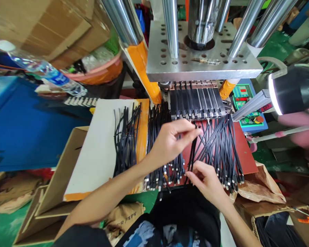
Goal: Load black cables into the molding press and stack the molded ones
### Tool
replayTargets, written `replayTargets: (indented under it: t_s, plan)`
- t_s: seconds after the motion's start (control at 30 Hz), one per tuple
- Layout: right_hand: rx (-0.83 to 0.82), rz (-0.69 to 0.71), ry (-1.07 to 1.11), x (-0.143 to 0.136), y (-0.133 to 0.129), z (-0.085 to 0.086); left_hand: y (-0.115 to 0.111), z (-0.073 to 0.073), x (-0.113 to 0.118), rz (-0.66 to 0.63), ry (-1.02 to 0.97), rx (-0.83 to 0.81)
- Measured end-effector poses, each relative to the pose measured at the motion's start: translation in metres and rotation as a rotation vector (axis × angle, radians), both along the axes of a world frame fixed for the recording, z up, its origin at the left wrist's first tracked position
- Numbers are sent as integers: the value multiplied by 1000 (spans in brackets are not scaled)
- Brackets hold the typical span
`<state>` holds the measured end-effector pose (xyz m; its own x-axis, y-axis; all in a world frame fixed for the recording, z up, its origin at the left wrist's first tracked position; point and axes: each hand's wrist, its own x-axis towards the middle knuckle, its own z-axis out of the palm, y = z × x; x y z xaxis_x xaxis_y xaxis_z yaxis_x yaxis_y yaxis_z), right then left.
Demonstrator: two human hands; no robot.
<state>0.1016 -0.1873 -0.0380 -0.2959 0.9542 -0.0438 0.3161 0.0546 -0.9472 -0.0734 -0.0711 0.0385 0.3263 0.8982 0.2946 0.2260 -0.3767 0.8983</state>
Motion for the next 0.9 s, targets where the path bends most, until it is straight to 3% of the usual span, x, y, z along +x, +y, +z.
replayTargets:
  t_s: [0.07,0.13,0.23,0.33,0.43,0.53,0.63,0.7,0.9]
  plan:
    - [-52,138,-27,6,7,10,29,-5,0,117,66,149]
    - [-31,221,-81,18,30,28,65,-15,2,181,171,266]
    - [82,172,-146,42,97,57,115,-29,7,232,383,313]
    - [124,115,-111,56,178,72,143,-38,11,337,510,251]
    - [123,115,-78,60,237,70,136,-41,9,368,453,231]
    - [109,150,-68,60,264,62,109,-44,0,180,417,398]
    - [100,180,-80,58,273,57,87,-46,-8,-123,562,602]
    - [123,160,-104,56,275,54,83,-46,-9,-242,686,677]
    - [240,72,-83,58,277,43,83,-36,4,-238,855,678]
